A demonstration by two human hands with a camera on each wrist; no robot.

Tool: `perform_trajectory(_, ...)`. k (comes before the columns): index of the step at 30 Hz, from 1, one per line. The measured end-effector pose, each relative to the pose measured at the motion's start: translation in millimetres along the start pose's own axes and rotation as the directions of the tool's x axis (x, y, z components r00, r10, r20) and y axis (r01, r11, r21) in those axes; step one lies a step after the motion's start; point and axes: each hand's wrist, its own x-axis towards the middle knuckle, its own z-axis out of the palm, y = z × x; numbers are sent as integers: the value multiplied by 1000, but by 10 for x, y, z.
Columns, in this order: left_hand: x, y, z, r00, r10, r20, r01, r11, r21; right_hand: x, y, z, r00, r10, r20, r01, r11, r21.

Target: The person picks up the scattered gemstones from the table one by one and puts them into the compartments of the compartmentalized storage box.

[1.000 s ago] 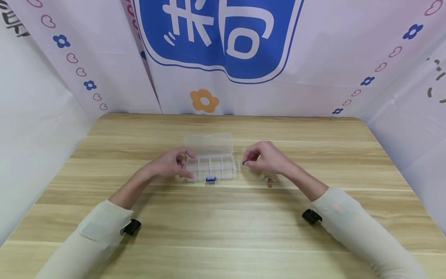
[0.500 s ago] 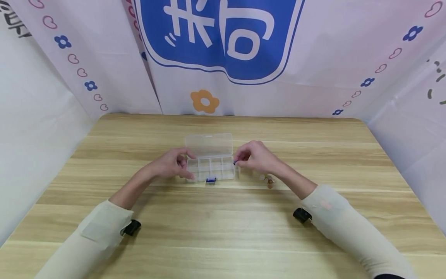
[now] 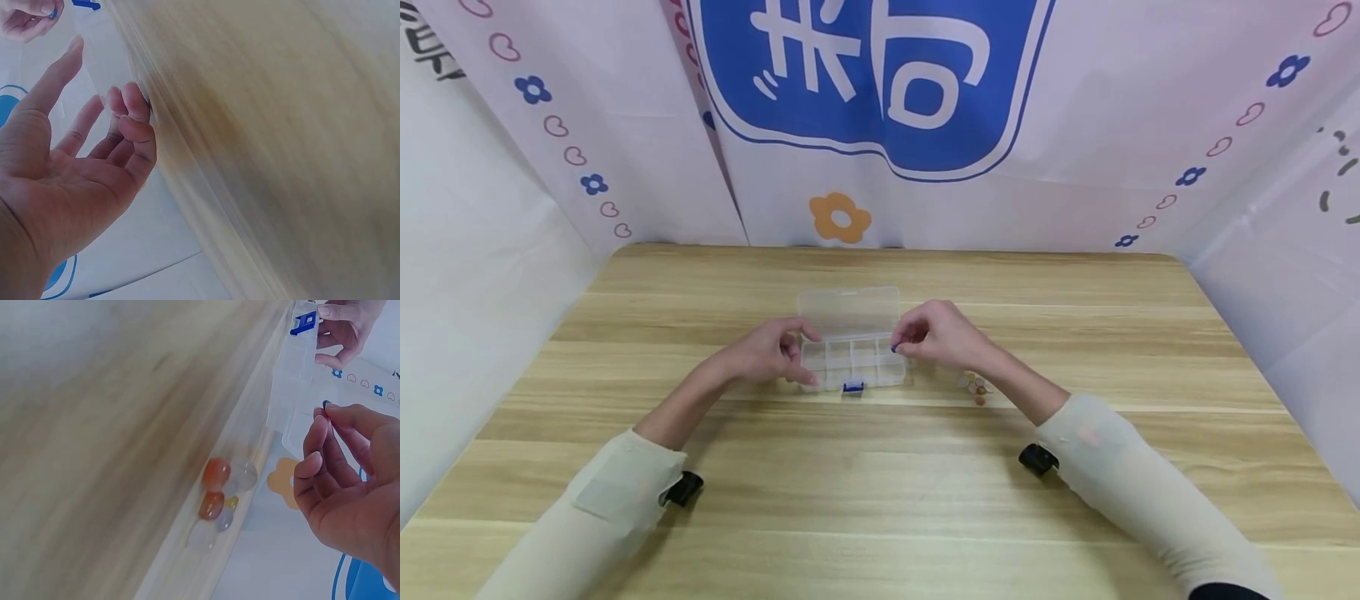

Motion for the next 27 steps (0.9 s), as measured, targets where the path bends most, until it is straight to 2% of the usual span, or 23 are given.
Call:
perform_trajectory(16,6,-3,1,1000,0,-5,1,1000,26,122,-60,108,1000,-1,26,0,999,39)
perform_trajectory(27,4,16,2,999,-40,-10,40,999,2,205,-91,176,1000,-8,23,7,999,51)
